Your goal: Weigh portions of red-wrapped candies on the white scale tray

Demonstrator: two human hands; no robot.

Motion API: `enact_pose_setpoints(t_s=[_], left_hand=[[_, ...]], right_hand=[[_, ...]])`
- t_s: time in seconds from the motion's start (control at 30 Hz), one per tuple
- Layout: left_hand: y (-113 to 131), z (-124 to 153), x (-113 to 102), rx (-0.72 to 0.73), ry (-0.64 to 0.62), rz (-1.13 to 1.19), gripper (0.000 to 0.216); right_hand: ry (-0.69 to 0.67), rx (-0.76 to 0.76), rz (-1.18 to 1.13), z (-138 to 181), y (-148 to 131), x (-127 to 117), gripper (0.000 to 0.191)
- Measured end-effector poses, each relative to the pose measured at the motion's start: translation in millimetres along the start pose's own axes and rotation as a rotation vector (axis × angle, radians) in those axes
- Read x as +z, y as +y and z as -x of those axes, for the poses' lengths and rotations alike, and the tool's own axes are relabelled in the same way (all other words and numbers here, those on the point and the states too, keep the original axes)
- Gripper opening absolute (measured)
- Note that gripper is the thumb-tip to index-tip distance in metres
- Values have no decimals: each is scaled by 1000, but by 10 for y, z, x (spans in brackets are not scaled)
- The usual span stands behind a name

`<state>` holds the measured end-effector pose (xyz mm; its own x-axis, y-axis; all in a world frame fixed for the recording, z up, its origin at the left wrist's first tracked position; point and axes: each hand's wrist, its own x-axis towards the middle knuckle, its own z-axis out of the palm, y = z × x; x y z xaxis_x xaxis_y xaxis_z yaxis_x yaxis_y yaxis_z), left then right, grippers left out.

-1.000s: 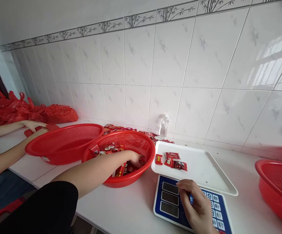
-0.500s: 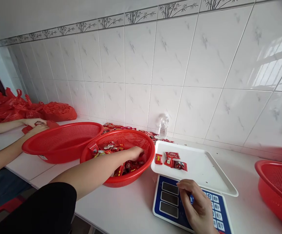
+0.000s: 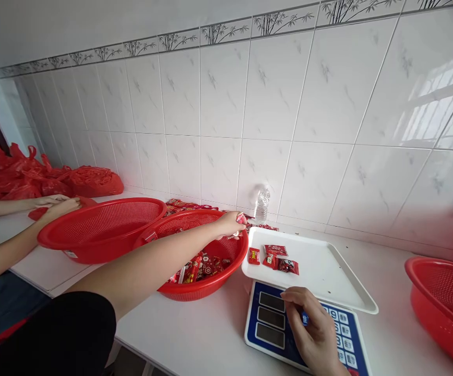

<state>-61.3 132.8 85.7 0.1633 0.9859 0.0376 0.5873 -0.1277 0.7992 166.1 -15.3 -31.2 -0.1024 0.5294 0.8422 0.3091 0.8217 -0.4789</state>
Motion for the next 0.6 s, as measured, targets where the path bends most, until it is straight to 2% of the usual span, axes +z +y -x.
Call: enact_pose_setpoints(t_s=[0.1,0.17,0.23,0.3,0.37,0.5,0.6], left_hand=[[145,14,192,2,-87,58,35],[188,20,302,16,-136,45,54],[207,26,370,32,-180,32,63],[206,29,384,49,-168,23,55],[180,21,343,45,-95,38,40],[6,-3,147,-41,42,-80,23],[-219,22,-8,-110,0,-273,15]], right_hand=[[0,13,4,12,28,8,16],[5,18,11,16,42,15,16],[10,24,18,13,46,22,15],[11,26,20,6,39,27,15],[14,24,15,-2,26,28,15],[12,16,-1,-6,10,21,16],[-2,9,-3,-5,11,17,18]])
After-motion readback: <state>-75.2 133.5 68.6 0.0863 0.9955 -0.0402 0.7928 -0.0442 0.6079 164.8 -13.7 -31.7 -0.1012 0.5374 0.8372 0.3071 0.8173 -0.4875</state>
